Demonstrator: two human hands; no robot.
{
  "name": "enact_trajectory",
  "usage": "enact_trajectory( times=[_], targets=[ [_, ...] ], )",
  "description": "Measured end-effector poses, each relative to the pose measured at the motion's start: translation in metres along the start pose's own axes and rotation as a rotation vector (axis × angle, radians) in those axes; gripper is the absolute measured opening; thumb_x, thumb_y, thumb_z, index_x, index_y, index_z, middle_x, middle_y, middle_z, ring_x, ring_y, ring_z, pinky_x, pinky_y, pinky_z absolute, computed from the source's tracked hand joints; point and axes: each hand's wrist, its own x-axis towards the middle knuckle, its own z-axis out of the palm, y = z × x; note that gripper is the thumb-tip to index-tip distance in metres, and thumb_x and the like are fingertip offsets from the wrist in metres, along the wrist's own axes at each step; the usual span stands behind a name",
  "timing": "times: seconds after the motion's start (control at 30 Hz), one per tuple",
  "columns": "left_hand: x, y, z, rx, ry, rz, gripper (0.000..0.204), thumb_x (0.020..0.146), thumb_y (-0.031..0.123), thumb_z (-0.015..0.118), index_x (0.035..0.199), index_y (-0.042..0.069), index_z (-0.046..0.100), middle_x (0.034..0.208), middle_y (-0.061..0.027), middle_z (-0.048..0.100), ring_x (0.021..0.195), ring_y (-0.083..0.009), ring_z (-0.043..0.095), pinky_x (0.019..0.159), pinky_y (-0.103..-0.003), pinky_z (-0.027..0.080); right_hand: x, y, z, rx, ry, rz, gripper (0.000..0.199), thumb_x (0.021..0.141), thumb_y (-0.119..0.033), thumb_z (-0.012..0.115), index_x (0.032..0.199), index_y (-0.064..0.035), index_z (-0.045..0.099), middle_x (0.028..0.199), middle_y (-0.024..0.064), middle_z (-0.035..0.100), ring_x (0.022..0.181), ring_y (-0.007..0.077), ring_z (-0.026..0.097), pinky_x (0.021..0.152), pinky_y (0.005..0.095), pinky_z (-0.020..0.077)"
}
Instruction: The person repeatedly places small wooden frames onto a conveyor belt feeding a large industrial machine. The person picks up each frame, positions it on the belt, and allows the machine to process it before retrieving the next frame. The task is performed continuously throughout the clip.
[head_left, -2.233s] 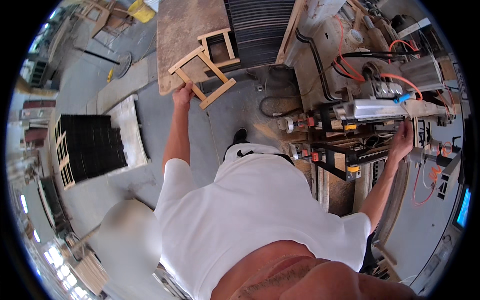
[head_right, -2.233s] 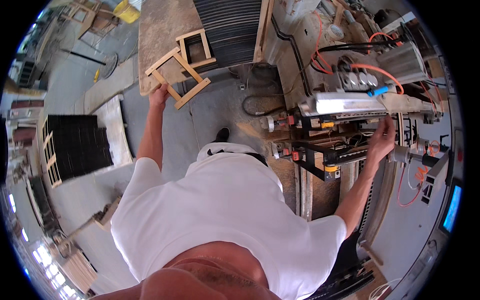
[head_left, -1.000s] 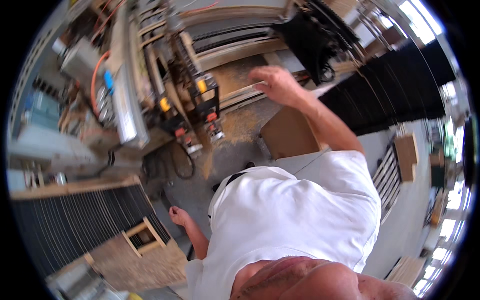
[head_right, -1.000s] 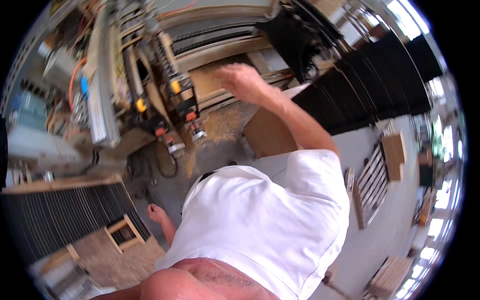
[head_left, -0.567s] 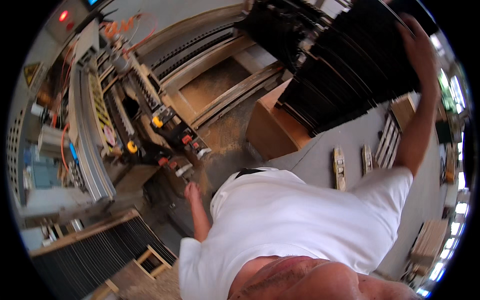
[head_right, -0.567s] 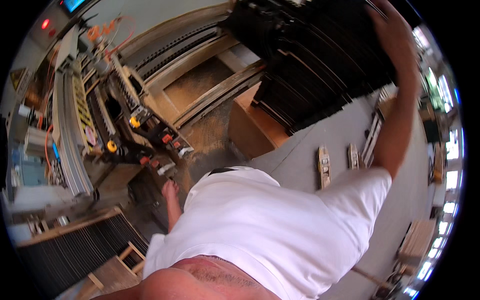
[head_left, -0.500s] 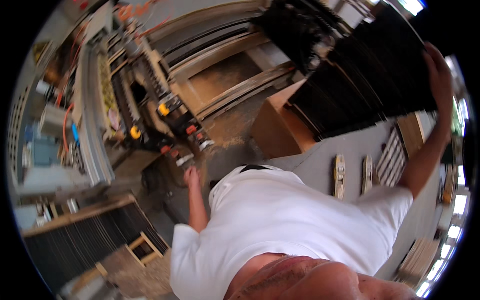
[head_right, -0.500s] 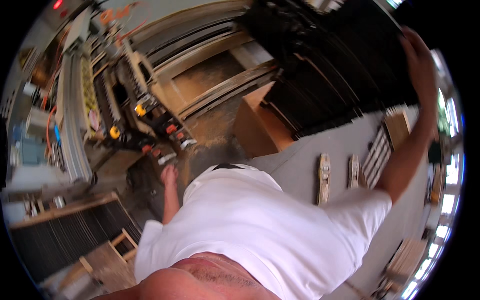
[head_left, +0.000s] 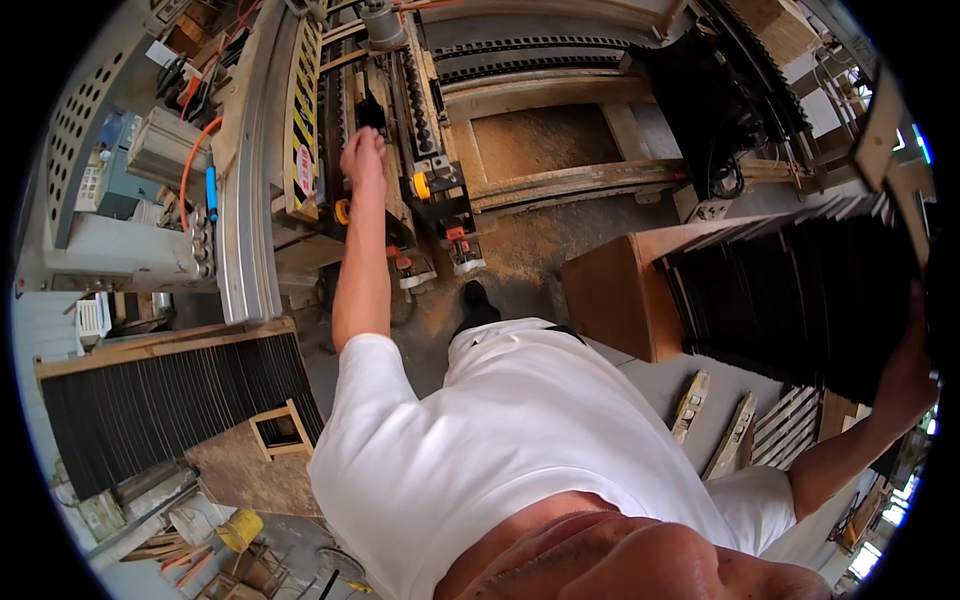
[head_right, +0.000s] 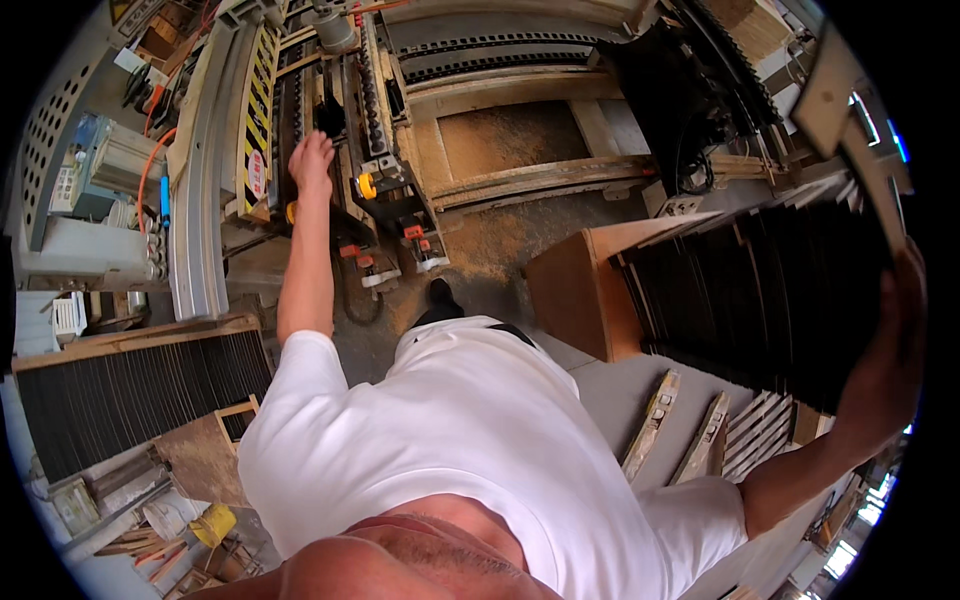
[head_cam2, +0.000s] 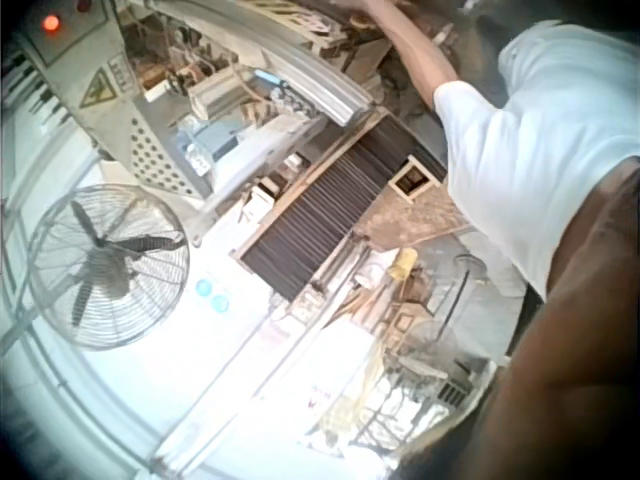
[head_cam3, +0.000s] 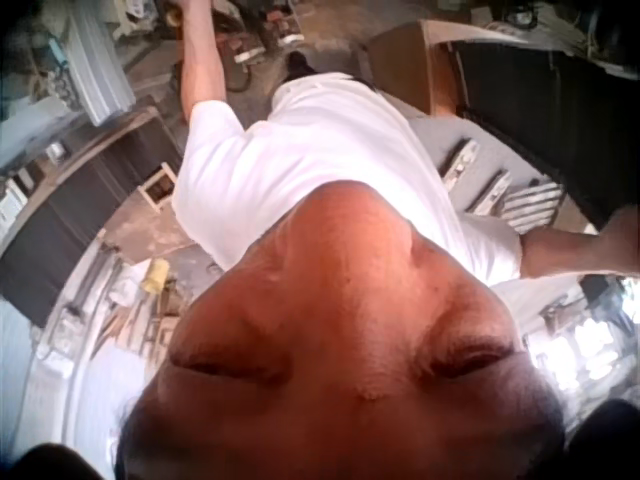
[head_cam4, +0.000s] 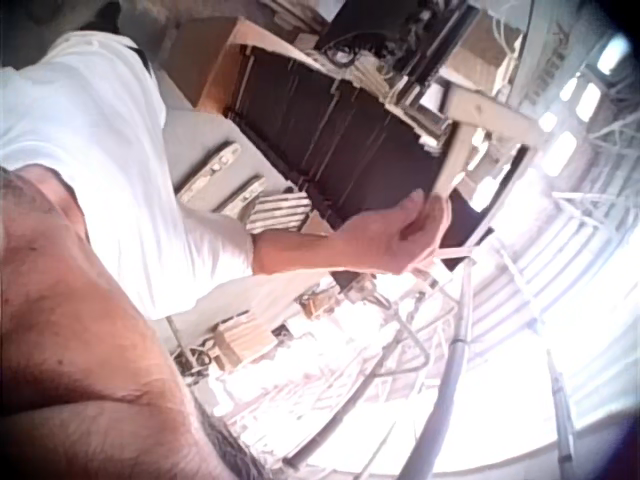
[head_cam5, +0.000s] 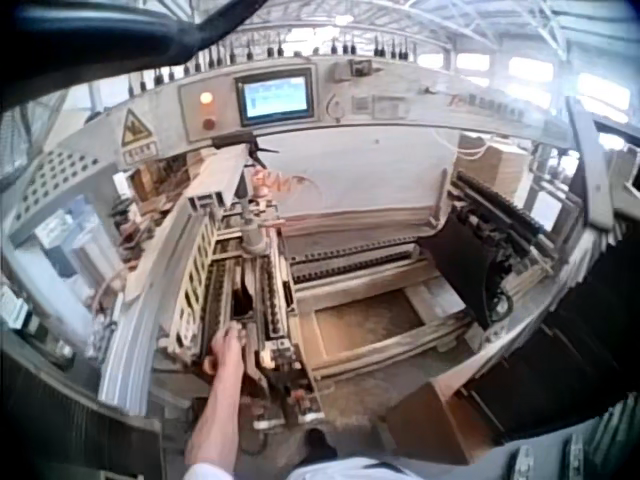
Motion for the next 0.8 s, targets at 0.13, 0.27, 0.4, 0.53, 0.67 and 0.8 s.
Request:
enact_trajectory(
  times=[0.13, 0.27, 0.4, 0.53, 0.67, 0.8],
  targets=[
    [0.110, 0.027, 0.044, -0.038, -0.108, -0.166, 0.058, 0.097, 0.029, 0.050, 0.142, -0.001, 0.029, 0.144, -0.0187, 0.034, 0.134, -0.0319, 0.034, 0.110, -0.042, 0.037, 0.030, -0.126, 0.010, 0.084, 0.080, -0.314, 0.031, 0.082, 0.003, 0.063, 0.112, -0.0069, 0.065, 0.114, 0.0096, 0.065, 0.112, 0.0250, 0.059, 0.095, 0.0360, 0.0485],
    [0.233, 0.010, 0.054, -0.156, 0.024, -0.240, 0.064, 0.094, 0.038, 0.053, 0.142, 0.002, 0.032, 0.119, -0.0137, 0.046, 0.098, -0.0254, 0.046, 0.110, -0.044, 0.030, 0.049, -0.208, 0.052, 0.344, 0.043, -0.252, 0.024, 0.074, 0.004, 0.070, 0.096, -0.0033, 0.068, 0.106, 0.0111, 0.067, 0.105, 0.0278, 0.061, 0.090, 0.0367, 0.0467],
    [0.280, -0.007, 0.087, -0.429, 0.063, -0.273, 0.066, 0.091, 0.045, 0.057, 0.141, 0.009, 0.035, 0.129, -0.0112, 0.043, 0.104, -0.0255, 0.042, 0.100, -0.042, 0.030, 0.061, -0.255, 0.092, 0.535, -0.089, -0.165, 0.022, 0.073, 0.003, 0.070, 0.094, -0.0029, 0.067, 0.103, 0.0103, 0.067, 0.100, 0.0271, 0.061, 0.088, 0.0368, 0.0452],
    [0.270, 0.002, 0.085, -0.667, 0.048, -0.225, 0.046, 0.093, 0.037, 0.057, 0.129, 0.010, 0.047, 0.114, -0.0086, 0.048, 0.093, -0.0222, 0.044, 0.088, -0.039, 0.037, 0.074, -0.293, 0.139, 0.703, -0.142, -0.164, 0.022, 0.072, 0.003, 0.070, 0.093, -0.0031, 0.066, 0.100, 0.0087, 0.067, 0.095, 0.0265, 0.061, 0.084, 0.0360, 0.0464],
    [0.228, -0.009, 0.065, -0.597, 0.046, -0.226, 0.023, 0.092, 0.023, 0.059, 0.109, 0.007, 0.058, 0.092, -0.0030, 0.061, 0.068, -0.0168, 0.050, 0.059, -0.032, 0.045, 0.097, -0.337, 0.185, 0.884, -0.167, -0.245, 0.018, 0.073, 0.000, 0.070, 0.091, -0.0029, 0.065, 0.098, 0.0090, 0.068, 0.092, 0.0274, 0.061, 0.082, 0.0352, 0.0477],
    [0.109, -0.029, 0.020, -0.554, -0.238, -0.202, 0.022, 0.093, 0.024, 0.058, 0.110, 0.010, 0.060, 0.101, -0.0015, 0.062, 0.084, -0.0139, 0.055, 0.072, -0.029, 0.045, 0.118, -0.407, 0.243, 1.055, -0.163, -0.377, 0.013, 0.075, -0.007, 0.068, 0.088, -0.0075, 0.066, 0.092, 0.0050, 0.068, 0.090, 0.0262, 0.060, 0.079, 0.0376, 0.0469]
  ],
)
